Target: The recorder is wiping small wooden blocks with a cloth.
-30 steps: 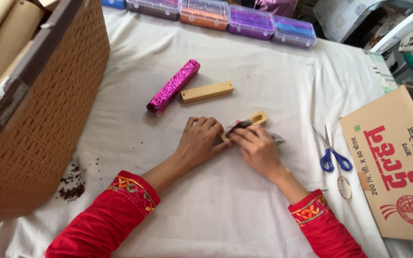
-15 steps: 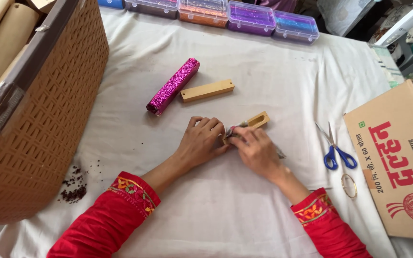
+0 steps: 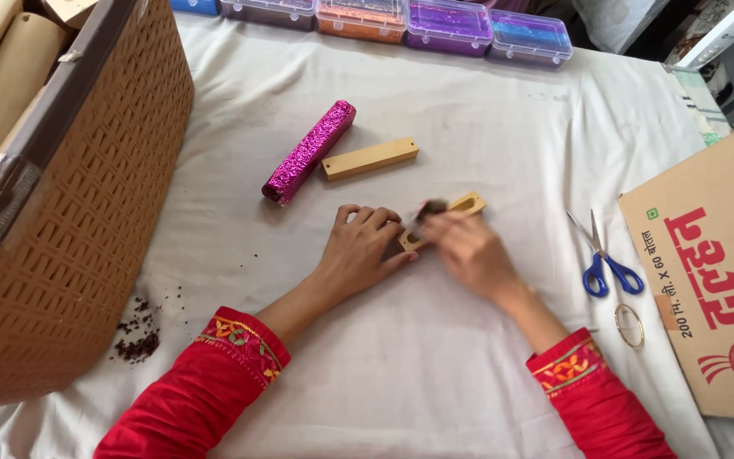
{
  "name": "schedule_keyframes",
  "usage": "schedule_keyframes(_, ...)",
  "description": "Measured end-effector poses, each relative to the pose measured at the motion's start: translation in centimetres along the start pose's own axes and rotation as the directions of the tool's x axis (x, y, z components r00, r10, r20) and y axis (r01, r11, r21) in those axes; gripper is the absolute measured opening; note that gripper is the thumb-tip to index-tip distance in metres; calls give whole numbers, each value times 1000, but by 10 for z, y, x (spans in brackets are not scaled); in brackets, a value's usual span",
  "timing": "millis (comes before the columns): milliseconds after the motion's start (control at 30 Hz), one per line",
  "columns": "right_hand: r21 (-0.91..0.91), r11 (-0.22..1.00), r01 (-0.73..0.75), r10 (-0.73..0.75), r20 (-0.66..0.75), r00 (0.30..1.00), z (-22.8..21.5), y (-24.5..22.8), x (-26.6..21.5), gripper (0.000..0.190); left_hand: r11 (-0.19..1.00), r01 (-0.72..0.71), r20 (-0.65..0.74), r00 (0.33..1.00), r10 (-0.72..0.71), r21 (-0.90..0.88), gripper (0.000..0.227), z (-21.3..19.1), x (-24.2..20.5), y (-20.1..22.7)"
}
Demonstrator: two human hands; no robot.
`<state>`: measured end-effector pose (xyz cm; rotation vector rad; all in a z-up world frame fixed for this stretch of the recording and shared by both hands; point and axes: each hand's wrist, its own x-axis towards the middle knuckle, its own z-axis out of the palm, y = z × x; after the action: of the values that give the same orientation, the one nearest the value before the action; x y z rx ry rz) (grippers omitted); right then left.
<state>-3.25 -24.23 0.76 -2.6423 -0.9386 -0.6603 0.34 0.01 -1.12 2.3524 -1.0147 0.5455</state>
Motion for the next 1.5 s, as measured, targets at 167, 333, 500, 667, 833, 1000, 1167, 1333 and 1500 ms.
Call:
schedule_keyframes(167,-120,978,-170,169,-21,985,-10,34,-15,36,999,-11,-7,1000,10,-54,43,0,0,2)
schedule_keyframes(333,-55,989,-136,136,-5,991,1,-14,-2,40,999,0,-1,1000,0,-41,39,3,-1,-1)
schedule_keyframes(500,89,993,-81,79,27,997,-4,3,3,35,1000,-5,4,1000,5,-6,40,5,-1,-2)
schedule_keyframes(667,-85,979,-184,182,-30,983,-6,39,-13,33,1000,-4,21,1000,4,-10,38,6,1,-1)
schedule_keyframes(833,-73,983,-169,168,-28,985,-7,-6,0,33,1000,-14,-32,999,14,-2,33,3,2,0)
schedule_keyframes(1000,-27,999,-24,23,-15,1000,-5,-11,6,41,999,-9,-44,999,11,40,30,-2,2,3)
schedule_keyframes(1167,-164,964,-211,206,-46,977,-5,37,-17,45,1000,3,-58,998,-2,13,27,-2,1,5)
schedule_keyframes(1333,-191,970,-152,140,-76,987,-3,-5,-3,46,1000,-13,-133,991,13,3,29,3,0,-1)
schedule_keyframes(1500,-133,991,20,-32,-89,995,-1,-10,2,46,999,7,-103,995,-13,-52,33,8,-3,-5)
